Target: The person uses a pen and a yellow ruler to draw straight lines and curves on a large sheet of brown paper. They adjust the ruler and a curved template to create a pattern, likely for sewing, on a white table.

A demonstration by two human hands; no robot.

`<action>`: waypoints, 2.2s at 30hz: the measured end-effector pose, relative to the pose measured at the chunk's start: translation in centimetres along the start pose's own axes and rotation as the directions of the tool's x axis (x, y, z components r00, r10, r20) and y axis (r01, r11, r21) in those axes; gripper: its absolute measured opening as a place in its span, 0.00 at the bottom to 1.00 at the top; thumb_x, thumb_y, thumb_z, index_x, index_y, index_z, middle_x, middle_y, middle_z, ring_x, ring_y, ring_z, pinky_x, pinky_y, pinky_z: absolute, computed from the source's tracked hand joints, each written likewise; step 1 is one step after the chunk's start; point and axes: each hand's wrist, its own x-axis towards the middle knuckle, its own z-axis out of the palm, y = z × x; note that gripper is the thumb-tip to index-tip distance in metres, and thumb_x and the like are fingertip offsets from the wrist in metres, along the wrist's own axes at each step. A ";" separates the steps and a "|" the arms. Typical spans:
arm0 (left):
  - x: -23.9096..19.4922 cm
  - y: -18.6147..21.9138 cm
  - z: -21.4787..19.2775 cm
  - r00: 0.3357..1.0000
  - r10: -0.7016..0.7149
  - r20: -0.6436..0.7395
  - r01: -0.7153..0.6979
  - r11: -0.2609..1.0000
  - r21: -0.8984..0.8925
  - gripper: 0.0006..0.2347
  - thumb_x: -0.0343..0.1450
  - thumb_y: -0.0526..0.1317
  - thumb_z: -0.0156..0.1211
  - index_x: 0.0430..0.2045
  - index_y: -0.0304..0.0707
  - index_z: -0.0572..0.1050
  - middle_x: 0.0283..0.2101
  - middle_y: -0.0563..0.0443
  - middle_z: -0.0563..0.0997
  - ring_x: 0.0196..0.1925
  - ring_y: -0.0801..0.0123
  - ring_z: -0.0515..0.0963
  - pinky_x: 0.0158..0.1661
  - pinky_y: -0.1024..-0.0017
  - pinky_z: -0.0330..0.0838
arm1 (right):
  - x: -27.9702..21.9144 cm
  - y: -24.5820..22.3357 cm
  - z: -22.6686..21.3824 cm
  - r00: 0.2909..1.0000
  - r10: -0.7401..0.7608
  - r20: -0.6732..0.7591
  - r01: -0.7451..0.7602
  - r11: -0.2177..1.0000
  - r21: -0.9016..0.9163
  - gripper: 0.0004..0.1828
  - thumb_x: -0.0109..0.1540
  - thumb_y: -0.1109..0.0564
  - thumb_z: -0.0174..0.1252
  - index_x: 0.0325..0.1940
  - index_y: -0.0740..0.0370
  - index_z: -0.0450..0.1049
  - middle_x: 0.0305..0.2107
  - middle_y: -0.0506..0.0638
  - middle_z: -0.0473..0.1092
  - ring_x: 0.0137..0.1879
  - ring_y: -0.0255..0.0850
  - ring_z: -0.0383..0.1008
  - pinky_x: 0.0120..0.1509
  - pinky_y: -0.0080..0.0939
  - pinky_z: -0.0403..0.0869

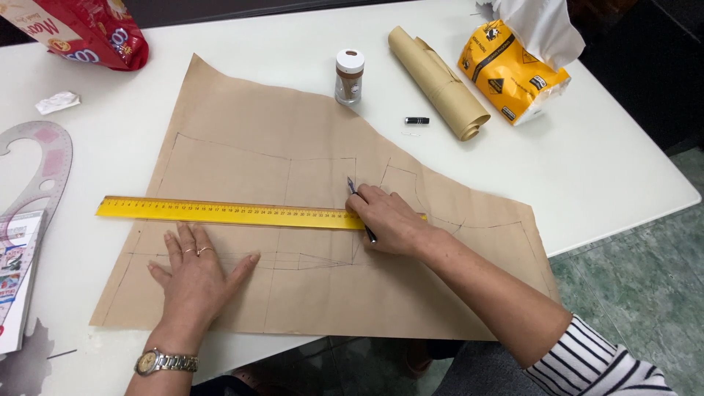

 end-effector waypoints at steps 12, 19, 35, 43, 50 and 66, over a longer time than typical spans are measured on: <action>1.7 0.6 -0.6 0.958 -0.115 0.262 0.097 0.992 0.080 0.47 0.60 0.66 0.54 0.69 0.41 0.44 0.71 0.26 0.42 0.73 0.32 0.37 0.46 0.17 0.46 | 0.0 2.2 1.1 0.994 -0.018 -0.111 0.015 1.000 -0.021 0.23 0.51 0.65 0.54 0.51 0.57 0.65 0.41 0.53 0.65 0.51 0.52 0.68 0.48 0.50 0.72; 2.8 0.6 0.7 0.937 -0.212 0.278 0.202 0.977 0.065 0.46 0.58 0.69 0.53 0.69 0.53 0.41 0.73 0.33 0.39 0.74 0.38 0.34 0.46 0.18 0.47 | -4.5 7.6 -2.4 0.951 0.276 -0.143 -0.212 0.912 0.351 0.21 0.54 0.62 0.52 0.51 0.52 0.65 0.40 0.51 0.64 0.49 0.52 0.68 0.54 0.55 0.70; 1.4 3.3 -4.1 0.801 -0.396 0.449 0.399 0.912 0.092 0.42 0.63 0.64 0.50 0.67 0.70 0.30 0.74 0.55 0.21 0.75 0.50 0.25 0.63 0.32 0.41 | -20.3 26.4 2.1 0.760 0.505 -0.408 -0.423 0.862 0.280 0.12 0.62 0.63 0.51 0.49 0.53 0.68 0.47 0.45 0.69 0.49 0.43 0.70 0.48 0.45 0.69; 3.8 -0.5 -0.8 0.803 -0.422 0.420 0.434 0.898 0.070 0.46 0.58 0.63 0.54 0.67 0.66 0.31 0.73 0.46 0.23 0.73 0.40 0.25 0.63 0.33 0.41 | -19.7 29.0 3.2 0.755 0.507 -0.416 -0.426 0.861 0.277 0.11 0.63 0.57 0.53 0.50 0.55 0.69 0.48 0.50 0.69 0.53 0.44 0.70 0.52 0.45 0.71; 4.1 -0.9 -0.6 0.810 -0.434 0.395 0.447 0.892 0.063 0.48 0.56 0.60 0.57 0.68 0.61 0.33 0.72 0.39 0.27 0.70 0.33 0.27 0.66 0.43 0.44 | -17.9 29.5 3.3 0.748 0.562 -0.352 -0.474 0.825 0.308 0.16 0.62 0.48 0.55 0.52 0.53 0.69 0.50 0.52 0.68 0.55 0.44 0.67 0.56 0.44 0.70; 3.6 1.1 1.7 0.984 0.149 0.096 -0.153 0.987 0.037 0.38 0.60 0.48 0.64 0.65 0.57 0.51 0.73 0.46 0.43 0.74 0.51 0.41 0.62 0.39 0.50 | -16.4 27.7 3.3 0.760 0.530 -0.377 -0.445 0.846 0.293 0.13 0.64 0.53 0.52 0.53 0.52 0.69 0.51 0.52 0.68 0.58 0.46 0.65 0.60 0.47 0.66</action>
